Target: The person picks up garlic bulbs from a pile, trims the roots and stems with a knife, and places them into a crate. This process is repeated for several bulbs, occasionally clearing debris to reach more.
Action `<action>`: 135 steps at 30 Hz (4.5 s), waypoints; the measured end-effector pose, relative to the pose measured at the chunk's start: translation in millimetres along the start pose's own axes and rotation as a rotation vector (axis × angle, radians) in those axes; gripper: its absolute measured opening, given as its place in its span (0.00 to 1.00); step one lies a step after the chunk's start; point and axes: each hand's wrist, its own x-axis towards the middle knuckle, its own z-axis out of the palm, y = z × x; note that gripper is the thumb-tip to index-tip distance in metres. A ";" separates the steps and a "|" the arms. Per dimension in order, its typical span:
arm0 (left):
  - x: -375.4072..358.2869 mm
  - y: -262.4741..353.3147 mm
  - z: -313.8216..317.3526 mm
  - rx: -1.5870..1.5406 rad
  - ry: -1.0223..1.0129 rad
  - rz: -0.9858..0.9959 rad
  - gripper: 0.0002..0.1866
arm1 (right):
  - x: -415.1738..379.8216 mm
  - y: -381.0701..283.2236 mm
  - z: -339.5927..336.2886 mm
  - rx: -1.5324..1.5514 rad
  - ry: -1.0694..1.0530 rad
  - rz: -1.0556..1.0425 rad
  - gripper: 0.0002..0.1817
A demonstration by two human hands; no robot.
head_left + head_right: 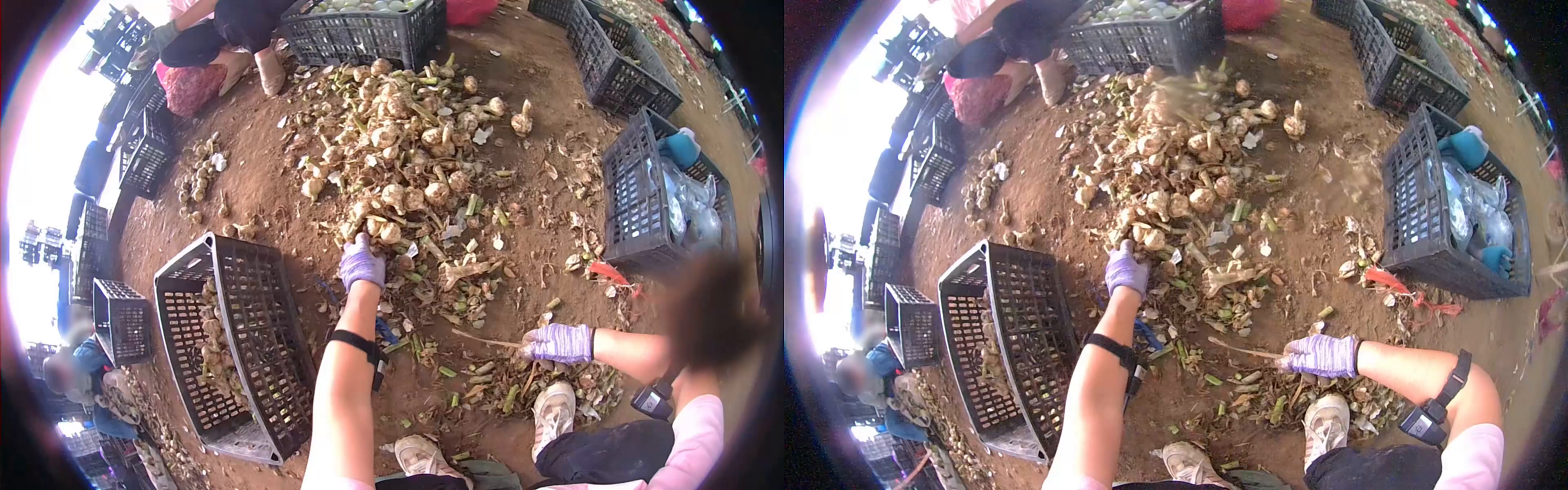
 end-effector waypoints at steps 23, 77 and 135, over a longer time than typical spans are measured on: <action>-191.2 34.5 -126.4 -0.838 -0.310 0.574 0.31 | -64.5 -96.3 32.3 -0.772 0.559 -0.882 0.22; 2.8 38.8 23.3 -0.597 -0.043 -0.303 0.31 | -5.9 9.7 -17.8 0.032 0.146 0.027 0.23; -200.3 49.7 -121.6 -0.216 0.128 1.305 0.17 | -60.7 -71.0 8.7 -0.250 0.088 -0.562 0.29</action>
